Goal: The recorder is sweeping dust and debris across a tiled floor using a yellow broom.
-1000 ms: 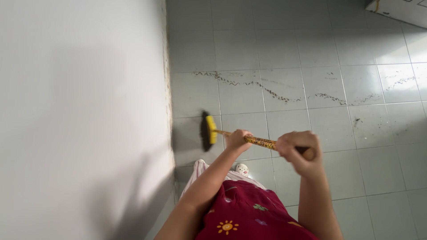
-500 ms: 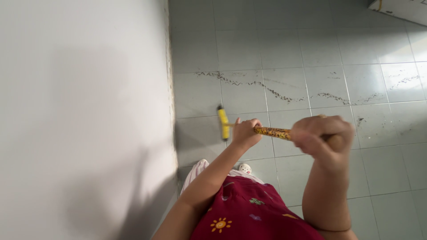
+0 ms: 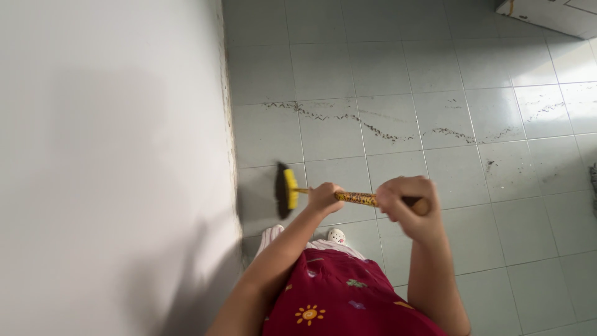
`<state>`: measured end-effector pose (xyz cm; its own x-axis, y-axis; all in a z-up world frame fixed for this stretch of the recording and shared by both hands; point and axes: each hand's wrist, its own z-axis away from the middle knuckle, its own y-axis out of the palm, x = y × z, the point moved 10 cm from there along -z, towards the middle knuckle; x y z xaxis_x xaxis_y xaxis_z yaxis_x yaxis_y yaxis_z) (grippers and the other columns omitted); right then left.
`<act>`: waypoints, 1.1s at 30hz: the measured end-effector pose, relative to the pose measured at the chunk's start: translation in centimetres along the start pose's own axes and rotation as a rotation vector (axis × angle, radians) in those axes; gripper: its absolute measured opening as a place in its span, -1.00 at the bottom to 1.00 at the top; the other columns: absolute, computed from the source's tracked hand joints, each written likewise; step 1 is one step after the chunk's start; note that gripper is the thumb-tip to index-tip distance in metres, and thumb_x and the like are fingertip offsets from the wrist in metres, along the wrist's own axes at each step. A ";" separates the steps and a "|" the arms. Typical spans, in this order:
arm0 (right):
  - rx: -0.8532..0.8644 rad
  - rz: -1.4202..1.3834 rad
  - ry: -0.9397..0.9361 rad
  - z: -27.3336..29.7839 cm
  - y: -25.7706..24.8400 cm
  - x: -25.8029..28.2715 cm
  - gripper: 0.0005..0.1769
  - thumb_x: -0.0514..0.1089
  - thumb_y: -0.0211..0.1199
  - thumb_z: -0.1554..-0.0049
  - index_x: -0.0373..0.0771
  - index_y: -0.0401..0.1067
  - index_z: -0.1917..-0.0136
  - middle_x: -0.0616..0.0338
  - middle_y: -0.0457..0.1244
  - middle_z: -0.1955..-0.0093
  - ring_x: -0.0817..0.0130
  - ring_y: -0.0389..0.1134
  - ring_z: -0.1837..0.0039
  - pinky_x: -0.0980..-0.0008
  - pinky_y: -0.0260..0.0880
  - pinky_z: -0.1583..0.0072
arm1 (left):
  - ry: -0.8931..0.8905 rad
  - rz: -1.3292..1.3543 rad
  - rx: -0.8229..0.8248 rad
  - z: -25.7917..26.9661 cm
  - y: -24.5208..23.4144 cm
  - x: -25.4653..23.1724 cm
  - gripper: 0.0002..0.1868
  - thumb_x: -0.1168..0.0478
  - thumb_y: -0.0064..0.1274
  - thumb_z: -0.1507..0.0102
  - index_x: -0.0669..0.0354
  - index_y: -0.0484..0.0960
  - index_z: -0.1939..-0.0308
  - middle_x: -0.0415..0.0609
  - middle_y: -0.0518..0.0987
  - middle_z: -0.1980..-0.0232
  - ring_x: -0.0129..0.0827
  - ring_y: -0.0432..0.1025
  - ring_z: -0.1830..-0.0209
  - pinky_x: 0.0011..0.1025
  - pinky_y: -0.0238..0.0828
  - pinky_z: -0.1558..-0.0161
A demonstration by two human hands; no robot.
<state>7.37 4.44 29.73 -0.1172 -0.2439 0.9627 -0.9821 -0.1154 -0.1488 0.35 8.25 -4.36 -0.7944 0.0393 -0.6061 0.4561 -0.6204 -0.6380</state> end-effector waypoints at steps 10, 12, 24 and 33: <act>0.015 0.096 -0.129 -0.2 0.7 2.7 -0.75 -0.45 0.16 -0.07 -0.33 0.34 0.42 0.30 0.13 0.53 0.56 0.09 0.49 0.46 0.01 0.43 | 0.147 0.179 -0.148 0.2 -1.8 -4.9 -0.71 0.13 0.07 -0.16 -0.20 0.69 0.03 -0.20 0.71 0.12 -0.33 0.57 0.03 0.01 0.06 -0.43; 0.071 -0.153 -0.444 -0.1 -1.8 5.5 -0.63 -0.44 0.01 -0.19 -0.23 0.33 0.42 0.35 0.15 0.56 0.60 0.15 0.55 0.50 0.14 0.48 | 0.164 0.168 -0.235 2.3 -4.9 -6.3 -0.76 0.18 0.03 -0.15 -0.11 0.69 0.12 -0.14 0.72 0.23 -0.28 0.58 0.12 0.06 -0.03 -0.48; -0.051 -0.454 -0.289 -3.5 -1.8 -2.1 -0.67 -0.48 -0.12 -0.16 -0.25 0.17 0.40 0.30 -0.04 0.58 0.52 -0.06 0.56 0.40 0.08 0.45 | -0.177 0.082 -0.260 -0.5 -6.6 6.0 -0.73 0.18 0.09 -0.11 -0.14 0.72 0.12 -0.16 0.67 0.11 -0.29 0.53 0.00 0.19 -0.12 -0.46; 0.068 0.145 -0.048 -6.0 3.4 -2.2 -0.53 -0.50 0.11 -0.01 -0.22 -0.01 0.57 0.31 -0.04 0.60 0.56 -0.11 0.52 0.40 -0.15 0.40 | -0.096 0.251 -0.155 -7.2 -3.8 2.4 -0.77 0.06 0.02 -0.25 -0.26 0.72 0.06 -0.27 0.62 -0.13 -0.35 0.45 -0.23 0.31 -0.30 -0.49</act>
<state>3.44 10.36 28.51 -0.2483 -0.3085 0.9183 -0.9430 -0.1398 -0.3019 -0.41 16.35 -6.84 -0.6801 -0.1792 -0.7109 0.6929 -0.4741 -0.5433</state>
